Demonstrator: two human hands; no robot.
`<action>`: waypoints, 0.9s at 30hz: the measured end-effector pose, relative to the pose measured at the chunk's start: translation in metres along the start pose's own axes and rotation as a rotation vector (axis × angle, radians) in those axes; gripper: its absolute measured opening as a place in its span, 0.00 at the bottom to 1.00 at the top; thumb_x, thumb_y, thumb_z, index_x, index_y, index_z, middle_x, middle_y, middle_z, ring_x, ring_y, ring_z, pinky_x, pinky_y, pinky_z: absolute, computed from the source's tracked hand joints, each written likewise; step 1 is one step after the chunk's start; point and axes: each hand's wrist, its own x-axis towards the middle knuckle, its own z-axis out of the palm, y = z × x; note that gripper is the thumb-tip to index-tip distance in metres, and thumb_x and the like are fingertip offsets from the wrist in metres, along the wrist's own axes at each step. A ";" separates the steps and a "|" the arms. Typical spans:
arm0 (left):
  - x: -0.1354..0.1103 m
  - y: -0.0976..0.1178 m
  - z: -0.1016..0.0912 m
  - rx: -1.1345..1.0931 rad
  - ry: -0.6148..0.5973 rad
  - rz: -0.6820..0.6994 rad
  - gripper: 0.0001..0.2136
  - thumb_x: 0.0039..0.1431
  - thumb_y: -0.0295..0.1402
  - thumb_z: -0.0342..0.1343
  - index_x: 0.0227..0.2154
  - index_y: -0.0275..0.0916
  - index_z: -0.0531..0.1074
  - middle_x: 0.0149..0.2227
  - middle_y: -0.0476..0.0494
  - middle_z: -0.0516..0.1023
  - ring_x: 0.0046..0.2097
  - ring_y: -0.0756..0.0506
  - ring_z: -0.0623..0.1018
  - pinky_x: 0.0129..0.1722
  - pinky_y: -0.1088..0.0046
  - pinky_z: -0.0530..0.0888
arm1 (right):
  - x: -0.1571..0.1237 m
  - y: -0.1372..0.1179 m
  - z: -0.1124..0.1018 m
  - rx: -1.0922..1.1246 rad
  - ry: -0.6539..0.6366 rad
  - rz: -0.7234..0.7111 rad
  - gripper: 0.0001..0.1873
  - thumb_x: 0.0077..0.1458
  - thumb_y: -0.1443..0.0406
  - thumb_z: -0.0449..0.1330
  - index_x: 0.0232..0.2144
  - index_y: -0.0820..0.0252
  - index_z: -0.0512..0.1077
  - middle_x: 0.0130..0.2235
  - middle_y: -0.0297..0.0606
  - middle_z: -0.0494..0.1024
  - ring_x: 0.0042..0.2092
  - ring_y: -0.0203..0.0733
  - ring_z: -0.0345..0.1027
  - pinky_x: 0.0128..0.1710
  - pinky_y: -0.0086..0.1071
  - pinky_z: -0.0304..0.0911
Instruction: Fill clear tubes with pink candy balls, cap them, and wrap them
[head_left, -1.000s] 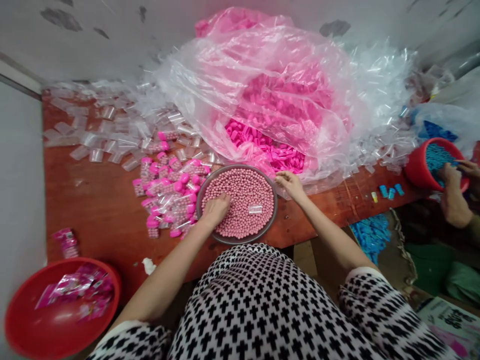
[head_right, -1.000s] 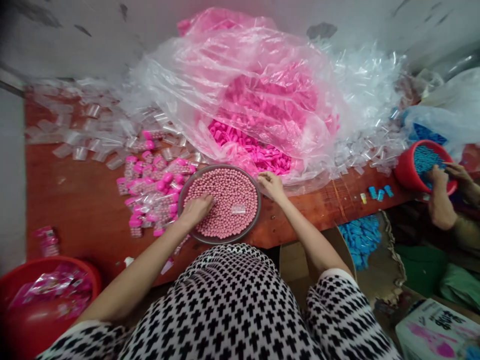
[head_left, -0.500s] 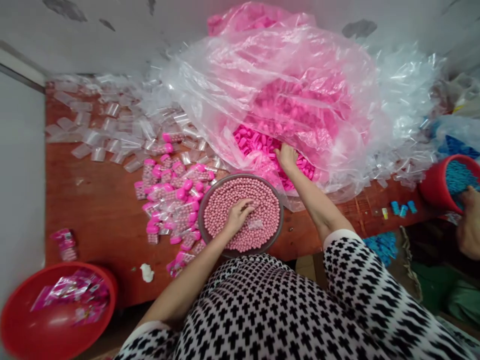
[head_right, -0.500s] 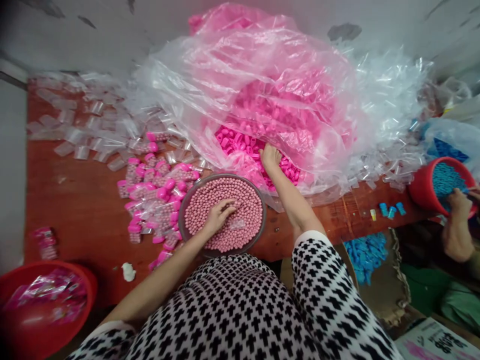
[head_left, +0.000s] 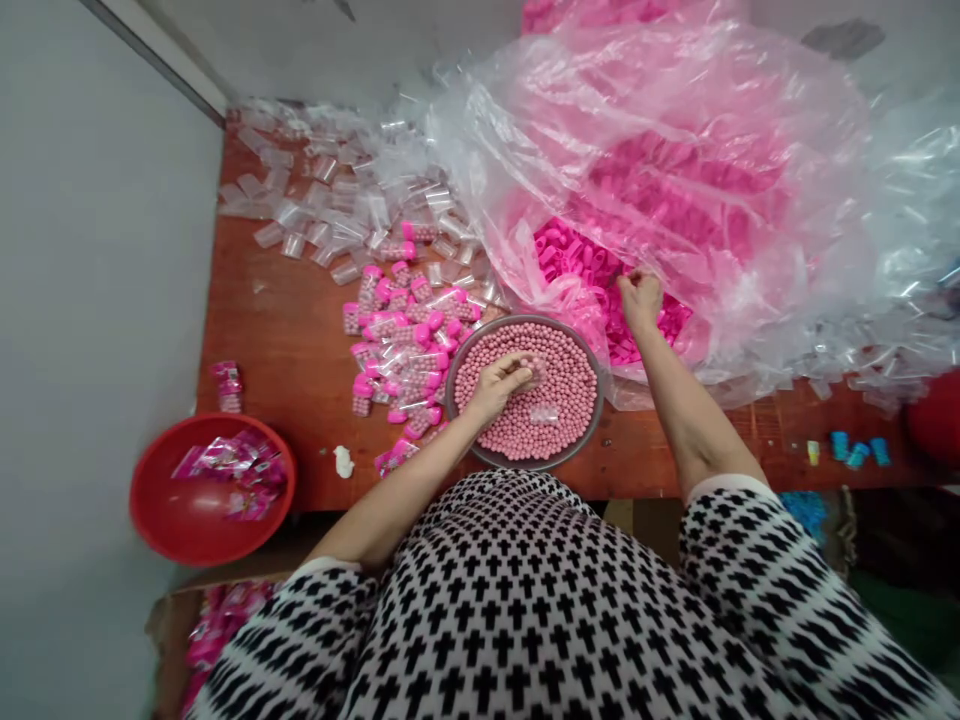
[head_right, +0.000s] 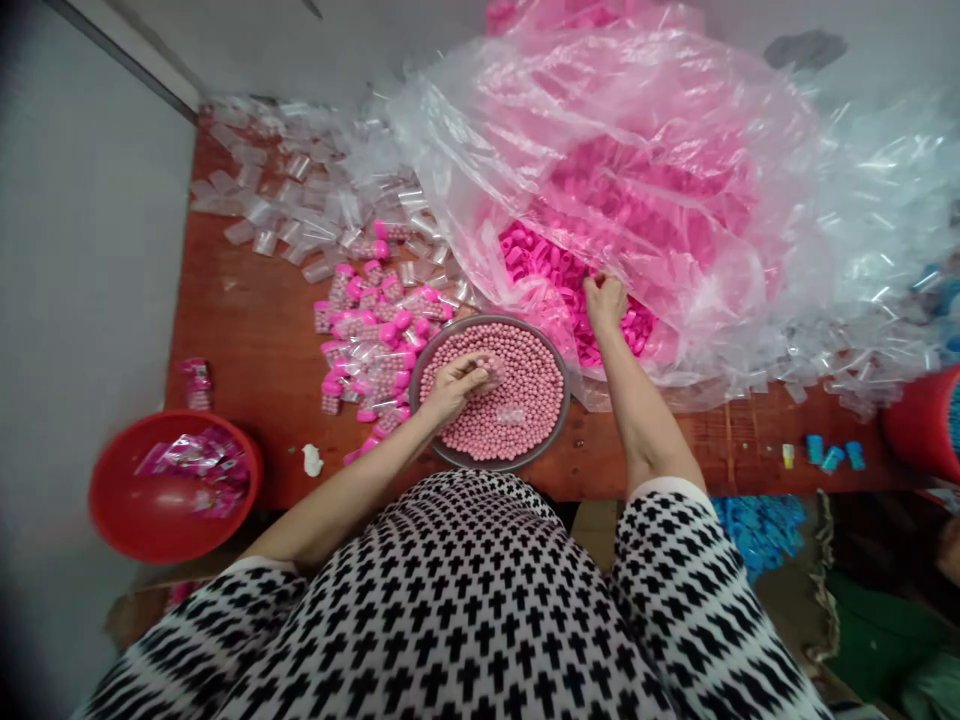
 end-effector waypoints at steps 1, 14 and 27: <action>-0.003 0.003 0.001 -0.025 -0.004 -0.008 0.21 0.49 0.44 0.60 0.45 0.38 0.72 0.43 0.42 0.77 0.41 0.44 0.78 0.43 0.61 0.76 | -0.009 0.002 -0.007 0.037 0.023 -0.033 0.14 0.52 0.60 0.50 0.33 0.63 0.71 0.35 0.43 0.75 0.41 0.46 0.68 0.47 0.44 0.62; -0.036 0.024 0.019 0.535 -0.109 0.309 0.14 0.56 0.36 0.55 0.43 0.38 0.75 0.44 0.42 0.79 0.46 0.44 0.77 0.49 0.65 0.72 | -0.190 -0.040 -0.090 0.331 -0.436 -0.761 0.15 0.58 0.58 0.53 0.43 0.58 0.70 0.41 0.40 0.76 0.43 0.42 0.70 0.46 0.37 0.65; -0.065 0.035 0.031 0.631 -0.208 0.459 0.12 0.58 0.38 0.53 0.38 0.37 0.77 0.38 0.43 0.80 0.38 0.46 0.78 0.39 0.72 0.71 | -0.235 -0.038 -0.102 -0.035 -0.352 -0.979 0.12 0.62 0.61 0.48 0.38 0.60 0.68 0.33 0.42 0.73 0.37 0.42 0.67 0.38 0.33 0.62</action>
